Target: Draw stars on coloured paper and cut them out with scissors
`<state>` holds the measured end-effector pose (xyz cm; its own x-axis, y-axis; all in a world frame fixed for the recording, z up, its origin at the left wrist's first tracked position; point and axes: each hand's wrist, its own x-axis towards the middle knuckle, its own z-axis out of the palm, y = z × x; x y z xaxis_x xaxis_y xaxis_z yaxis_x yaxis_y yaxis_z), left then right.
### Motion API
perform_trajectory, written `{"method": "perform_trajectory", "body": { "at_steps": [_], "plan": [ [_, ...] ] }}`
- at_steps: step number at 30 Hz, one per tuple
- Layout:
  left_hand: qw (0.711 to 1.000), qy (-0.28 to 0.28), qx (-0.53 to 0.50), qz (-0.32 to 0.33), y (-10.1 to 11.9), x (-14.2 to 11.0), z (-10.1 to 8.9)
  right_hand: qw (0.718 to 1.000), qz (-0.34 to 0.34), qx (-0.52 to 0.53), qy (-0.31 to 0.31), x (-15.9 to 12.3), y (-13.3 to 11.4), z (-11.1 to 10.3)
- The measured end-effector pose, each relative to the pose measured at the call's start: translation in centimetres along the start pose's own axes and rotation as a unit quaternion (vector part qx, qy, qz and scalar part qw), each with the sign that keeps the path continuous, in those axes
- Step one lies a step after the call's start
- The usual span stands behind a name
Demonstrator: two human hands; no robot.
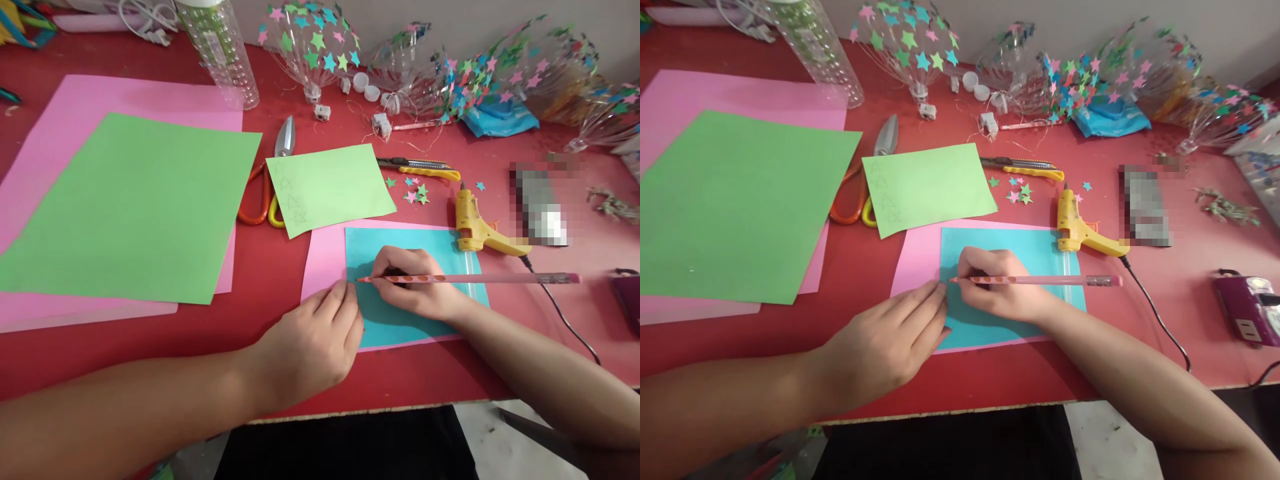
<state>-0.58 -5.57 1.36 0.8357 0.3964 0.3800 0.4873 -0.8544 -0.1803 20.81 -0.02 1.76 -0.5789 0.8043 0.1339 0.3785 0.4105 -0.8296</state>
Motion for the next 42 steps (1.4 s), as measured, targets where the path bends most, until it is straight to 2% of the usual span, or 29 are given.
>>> {"method": "perform_trajectory", "body": {
  "at_steps": [8, 13, 32, 42],
  "plan": [
    [1.0, 0.022, -0.005, -0.002, -0.07, 0.28, -0.09, 1.0, 0.012, 0.005, -0.026, -0.02, -0.1, -0.11],
    [1.0, 0.016, 0.003, 0.002, -0.06, 0.12, -0.12, 0.999, 0.012, -0.003, -0.031, 0.01, -0.06, -0.03],
    [1.0, 0.003, 0.007, 0.004, 0.04, -0.04, 0.08, 0.997, 0.023, -0.051, 0.055, 0.1, -0.2, 0.56],
    [1.0, -0.003, 0.011, 0.006, -0.05, -0.02, -0.06, 0.997, 0.026, -0.062, 0.044, 0.17, -0.24, 0.55]
  ]
}}
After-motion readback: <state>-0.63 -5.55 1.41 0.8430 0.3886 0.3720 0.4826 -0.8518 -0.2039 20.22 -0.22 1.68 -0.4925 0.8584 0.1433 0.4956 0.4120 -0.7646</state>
